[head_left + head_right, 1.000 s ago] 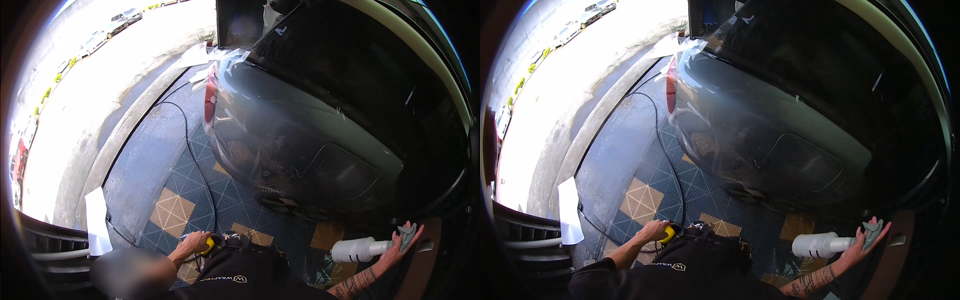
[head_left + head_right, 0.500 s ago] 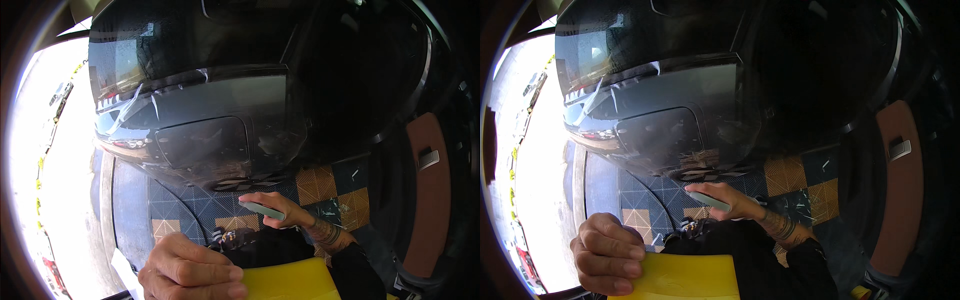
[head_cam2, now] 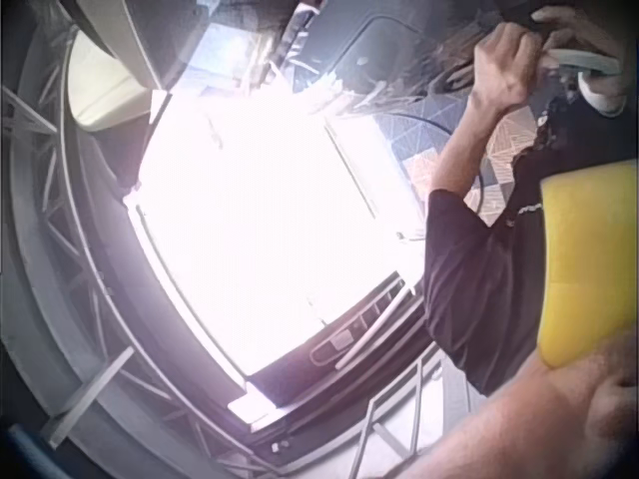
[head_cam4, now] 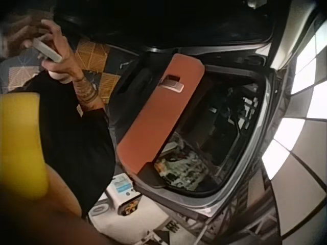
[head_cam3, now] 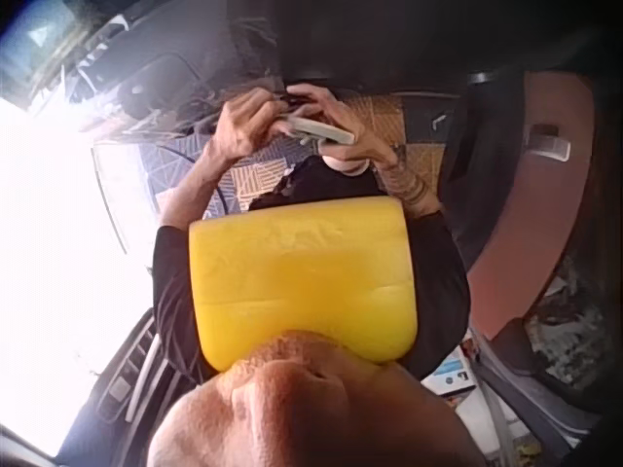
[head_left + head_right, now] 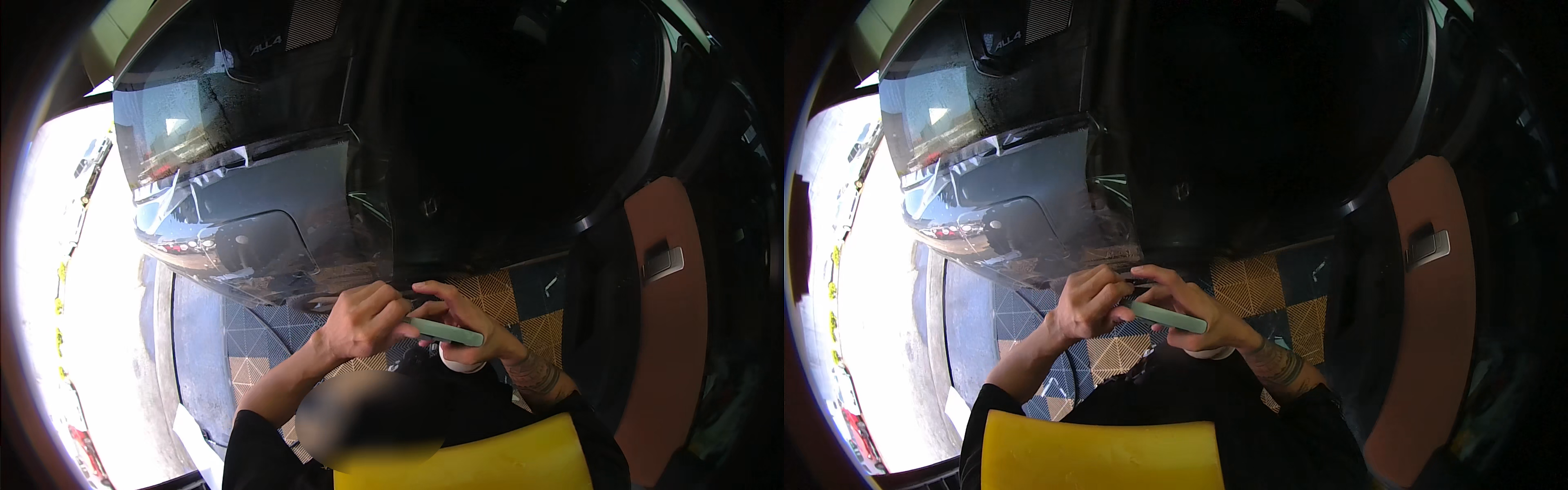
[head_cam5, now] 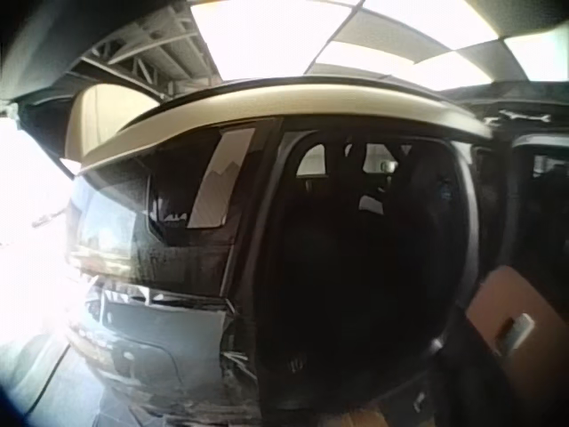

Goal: The person applies a clear protective film to the rear tail light of a car. They spray the surface with a liquid solution, position the film, and use a yellow squeegee to smooth it out and remove bubbles. The process involves repeated spraying and squeegeeing to ensure proper adhesion.

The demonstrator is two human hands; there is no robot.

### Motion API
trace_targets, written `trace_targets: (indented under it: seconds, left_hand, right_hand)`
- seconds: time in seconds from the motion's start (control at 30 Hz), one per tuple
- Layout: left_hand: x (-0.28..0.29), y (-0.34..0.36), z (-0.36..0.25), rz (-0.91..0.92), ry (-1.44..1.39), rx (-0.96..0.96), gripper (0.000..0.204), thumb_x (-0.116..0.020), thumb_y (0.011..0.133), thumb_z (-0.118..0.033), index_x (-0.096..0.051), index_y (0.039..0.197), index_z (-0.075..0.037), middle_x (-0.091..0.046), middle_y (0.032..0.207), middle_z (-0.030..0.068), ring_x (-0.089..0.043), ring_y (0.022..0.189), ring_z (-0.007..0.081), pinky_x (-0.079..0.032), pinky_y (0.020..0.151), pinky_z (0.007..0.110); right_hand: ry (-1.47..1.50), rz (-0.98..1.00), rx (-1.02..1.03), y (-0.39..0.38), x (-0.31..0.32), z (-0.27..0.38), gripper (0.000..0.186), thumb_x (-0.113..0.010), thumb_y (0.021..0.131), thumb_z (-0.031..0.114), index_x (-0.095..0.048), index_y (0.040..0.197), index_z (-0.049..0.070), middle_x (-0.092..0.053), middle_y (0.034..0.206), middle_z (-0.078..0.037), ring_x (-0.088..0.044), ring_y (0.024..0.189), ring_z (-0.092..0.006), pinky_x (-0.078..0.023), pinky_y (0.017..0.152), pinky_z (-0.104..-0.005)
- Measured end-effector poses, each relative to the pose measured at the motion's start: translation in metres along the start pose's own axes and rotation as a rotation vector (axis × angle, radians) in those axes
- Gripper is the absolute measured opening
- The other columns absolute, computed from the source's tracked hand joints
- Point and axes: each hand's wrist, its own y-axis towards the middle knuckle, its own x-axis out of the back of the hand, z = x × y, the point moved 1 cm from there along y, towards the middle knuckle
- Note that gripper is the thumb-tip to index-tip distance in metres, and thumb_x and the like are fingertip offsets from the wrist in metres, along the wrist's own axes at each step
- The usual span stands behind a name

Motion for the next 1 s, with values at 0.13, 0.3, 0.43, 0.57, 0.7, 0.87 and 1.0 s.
trace_targets:
  seconds: [0.13,0.3,0.43,0.57,0.7,0.87,1.0]
  left_hand:
    - [-0.035,-0.003,0.000,-0.026,-0.164,0.101,0.042,-0.048,0.096,-0.036,-0.048,0.069,-0.004,-0.045,0.061,0.0077,-0.048,0.050,0.0231,-0.043,0.046,0.035]
    - [-0.035,0.023,-0.002,0.311,-0.601,0.785,0.048,-0.038,0.100,-0.035,-0.058,0.076,0.001,-0.054,0.061,0.0129,-0.057,0.055,0.0294,-0.047,0.055,0.037]
    - [-0.035,0.097,0.080,0.377,0.297,0.668,0.037,-0.059,0.088,-0.038,-0.062,0.087,-0.001,-0.064,0.087,0.0136,-0.060,0.086,0.0306,-0.047,0.073,0.041]
    - [-0.045,0.147,0.170,0.774,1.042,0.646,0.035,-0.065,0.083,-0.038,-0.064,0.106,-0.011,-0.061,0.106,0.0043,-0.047,0.113,0.0208,-0.037,0.088,0.035]
    - [-0.063,0.158,0.185,1.233,1.197,0.774,0.043,-0.071,0.077,-0.039,-0.064,0.114,-0.018,-0.060,0.113,0.0043,-0.048,0.114,0.0205,-0.036,0.090,0.036]
    - [-0.033,0.177,0.178,1.300,0.913,1.052,0.037,-0.072,0.078,-0.026,-0.066,0.113,-0.014,-0.060,0.119,0.0049,-0.060,0.107,0.0258,-0.050,0.084,0.037]
    - [-0.011,0.177,0.165,1.069,0.963,0.971,0.014,-0.062,0.082,-0.016,-0.071,0.090,-0.009,-0.068,0.098,0.0062,-0.067,0.091,0.0264,-0.055,0.075,0.036]
  right_hand:
    - [0.025,0.120,-0.051,-0.004,0.018,0.013,0.091,-0.055,0.066,-0.007,-0.018,0.147,0.009,-0.053,0.123,-0.016,-0.059,0.108,-0.0228,-0.055,0.086,-0.0337]
    - [-0.086,0.245,0.016,0.007,0.061,0.013,0.090,-0.055,0.065,-0.007,-0.022,0.147,0.008,-0.058,0.118,-0.014,-0.061,0.101,-0.0212,-0.056,0.080,-0.0312]
    - [-0.186,0.241,-0.003,0.010,0.119,-0.002,0.087,-0.054,0.066,-0.005,-0.024,0.147,0.010,-0.059,0.116,-0.015,-0.065,0.088,-0.0212,-0.056,0.078,-0.0315]
    - [-0.335,0.239,0.056,0.005,0.166,-0.008,0.086,-0.052,0.064,-0.007,-0.028,0.144,0.009,-0.061,0.112,-0.015,-0.066,0.078,-0.0217,-0.056,0.075,-0.0305]
    - [-0.338,0.182,0.044,0.004,0.210,-0.007,0.082,-0.051,0.062,-0.007,-0.033,0.141,0.007,-0.062,0.109,-0.014,-0.066,0.076,-0.0217,-0.055,0.074,-0.0302]
    - [-0.292,0.186,-0.054,0.013,0.240,-0.010,0.083,-0.050,0.061,-0.007,-0.034,0.141,0.008,-0.061,0.112,-0.014,-0.064,0.094,-0.0226,-0.054,0.084,-0.0325]
    - [-0.164,0.202,-0.100,0.030,0.250,-0.011,0.082,-0.047,0.063,-0.008,-0.032,0.142,0.010,-0.059,0.116,-0.015,-0.059,0.110,-0.0249,-0.051,0.093,-0.0356]
